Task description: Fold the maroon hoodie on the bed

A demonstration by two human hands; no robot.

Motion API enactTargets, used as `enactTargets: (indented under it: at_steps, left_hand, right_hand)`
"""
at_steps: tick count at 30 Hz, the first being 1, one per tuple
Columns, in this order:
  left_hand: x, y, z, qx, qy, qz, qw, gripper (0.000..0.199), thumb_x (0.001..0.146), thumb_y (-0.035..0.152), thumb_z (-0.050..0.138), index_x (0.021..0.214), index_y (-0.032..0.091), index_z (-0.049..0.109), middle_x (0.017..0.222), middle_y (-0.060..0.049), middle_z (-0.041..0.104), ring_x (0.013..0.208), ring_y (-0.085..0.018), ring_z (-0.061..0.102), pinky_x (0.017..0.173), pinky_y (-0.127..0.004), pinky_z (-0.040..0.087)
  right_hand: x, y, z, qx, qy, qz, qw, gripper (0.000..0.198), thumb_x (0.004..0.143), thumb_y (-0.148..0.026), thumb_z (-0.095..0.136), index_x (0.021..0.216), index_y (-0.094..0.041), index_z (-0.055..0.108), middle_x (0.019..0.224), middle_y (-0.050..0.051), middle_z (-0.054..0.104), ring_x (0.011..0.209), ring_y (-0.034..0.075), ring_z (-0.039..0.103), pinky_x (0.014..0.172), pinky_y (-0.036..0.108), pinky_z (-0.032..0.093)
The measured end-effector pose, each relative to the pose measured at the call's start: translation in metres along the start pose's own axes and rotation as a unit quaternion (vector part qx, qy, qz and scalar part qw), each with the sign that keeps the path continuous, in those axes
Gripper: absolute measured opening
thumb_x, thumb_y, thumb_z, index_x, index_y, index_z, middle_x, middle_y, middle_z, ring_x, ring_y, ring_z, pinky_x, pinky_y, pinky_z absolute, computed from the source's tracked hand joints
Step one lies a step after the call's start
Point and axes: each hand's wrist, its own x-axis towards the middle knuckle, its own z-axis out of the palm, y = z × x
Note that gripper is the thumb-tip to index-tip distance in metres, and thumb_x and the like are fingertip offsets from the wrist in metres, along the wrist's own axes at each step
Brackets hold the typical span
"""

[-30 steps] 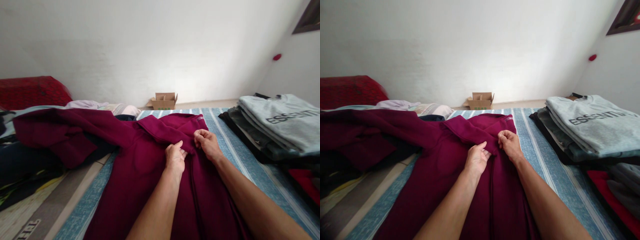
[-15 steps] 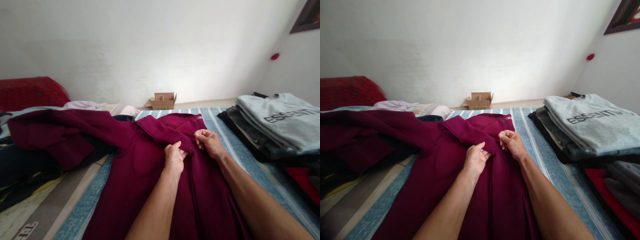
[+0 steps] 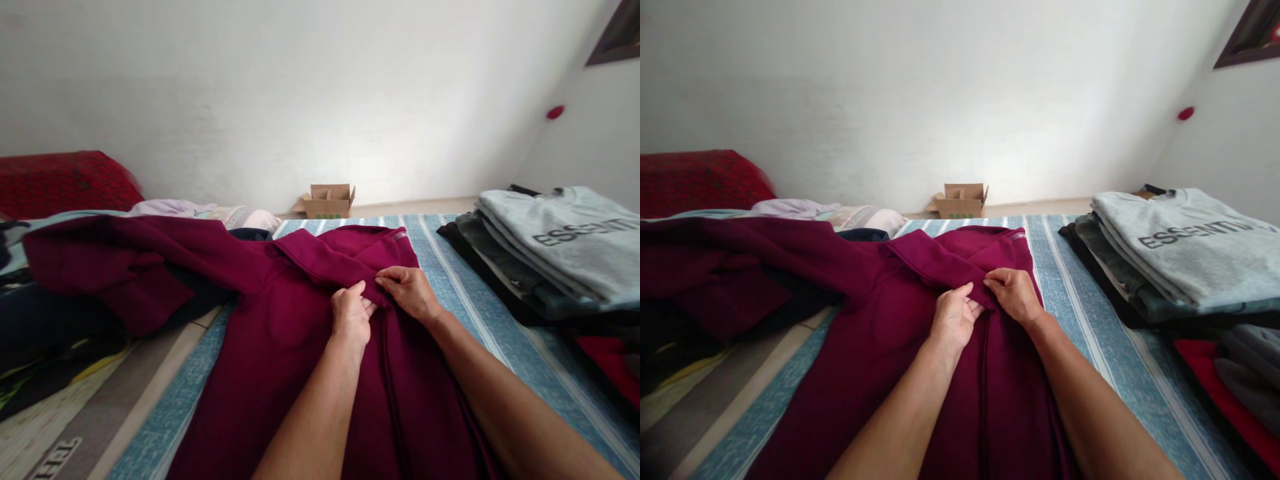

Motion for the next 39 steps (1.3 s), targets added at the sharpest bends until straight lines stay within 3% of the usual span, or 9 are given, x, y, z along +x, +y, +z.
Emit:
enactTargets:
  at_steps: [6,10,12,14,18,22,27,32,39]
  left_hand:
    - [0.002,-0.001,-0.001,0.017,0.018,-0.009,1.000,0.013,0.070,0.006,0.054,0.067,0.016,0.047,0.046,0.001,0.054,0.044,-0.014,0.056,0.053,-0.028,0.049]
    - [0.002,-0.001,-0.002,0.021,0.010,-0.011,1.000,0.012,0.069,0.007,0.055,0.067,0.015,0.048,0.050,-0.001,0.057,0.046,-0.014,0.057,0.054,-0.028,0.049]
    - [0.001,-0.001,-0.002,0.014,0.004,-0.009,1.000,0.010,0.069,0.006,0.054,0.069,0.014,0.050,0.056,-0.003,0.061,0.049,-0.014,0.060,0.056,-0.028,0.050]
    - [0.001,-0.001,-0.001,0.005,-0.005,-0.005,1.000,0.009,0.069,0.006,0.054,0.073,0.013,0.052,0.062,-0.006,0.065,0.053,-0.015,0.062,0.058,-0.029,0.051]
    - [0.003,0.000,-0.001,0.009,0.000,-0.009,1.000,0.008,0.070,0.007,0.053,0.075,0.013,0.053,0.066,-0.007,0.066,0.056,-0.017,0.063,0.058,-0.032,0.052]
    - [0.000,0.001,0.002,0.029,0.013,-0.014,0.999,0.008,0.070,0.009,0.058,0.073,0.013,0.052,0.063,-0.007,0.065,0.056,-0.019,0.063,0.055,-0.033,0.053]
    - [-0.008,0.001,0.006,0.095,0.002,-0.014,0.995,0.026,0.061,0.004,0.069,0.065,0.015,0.046,0.057,-0.002,0.061,0.049,-0.016,0.059,0.052,-0.032,0.053]
    - [-0.007,-0.001,0.004,0.118,-0.011,-0.029,0.993,0.030,0.061,0.000,0.063,0.064,0.018,0.039,0.053,-0.001,0.058,0.047,-0.017,0.059,0.048,-0.031,0.050]
    - [-0.003,-0.002,0.000,0.094,-0.048,-0.050,0.993,0.019,0.062,0.001,0.058,0.066,0.015,0.046,0.054,-0.002,0.058,0.046,-0.015,0.058,0.050,-0.030,0.049]
  right_hand:
    - [0.000,-0.006,0.000,-0.088,0.002,-0.032,0.996,0.018,0.080,-0.028,0.053,0.073,-0.020,0.068,0.067,0.002,0.067,0.063,0.016,0.059,0.057,0.025,0.040]
    - [-0.001,-0.008,0.004,-0.151,0.028,-0.028,0.988,0.019,0.081,-0.026,0.050,0.069,-0.021,0.063,0.062,0.001,0.062,0.060,0.015,0.056,0.057,0.025,0.038]
    - [0.000,-0.008,0.005,-0.101,0.039,-0.010,0.994,0.018,0.081,-0.029,0.050,0.068,-0.020,0.060,0.060,0.000,0.058,0.056,0.013,0.052,0.054,0.024,0.037]
    - [0.001,-0.005,0.003,0.019,0.052,0.030,0.998,0.019,0.080,-0.033,0.052,0.067,-0.020,0.056,0.055,-0.002,0.054,0.049,0.012,0.048,0.048,0.023,0.035]
    - [0.003,0.001,-0.008,0.224,0.071,0.099,0.967,0.026,0.075,-0.041,0.059,0.063,-0.020,0.050,0.048,-0.005,0.048,0.040,0.008,0.041,0.040,0.021,0.030]
    - [0.002,0.006,-0.021,0.268,0.018,0.104,0.958,0.028,0.072,-0.042,0.064,0.063,-0.019,0.051,0.048,-0.005,0.050,0.039,0.007,0.041,0.039,0.020,0.030]
    - [0.000,0.010,-0.032,0.245,-0.066,0.114,0.960,0.029,0.073,-0.042,0.064,0.063,-0.017,0.054,0.050,-0.005,0.051,0.038,0.006,0.041,0.038,0.020,0.028]
    - [0.000,0.007,-0.035,0.201,-0.095,0.121,0.967,0.027,0.072,-0.040,0.065,0.063,-0.017,0.054,0.049,-0.005,0.050,0.040,0.006,0.040,0.039,0.019,0.029]
    - [-0.001,0.006,-0.032,0.163,-0.114,0.129,0.971,0.027,0.070,-0.041,0.065,0.067,-0.015,0.061,0.048,-0.005,0.051,0.042,0.006,0.042,0.040,0.019,0.033]
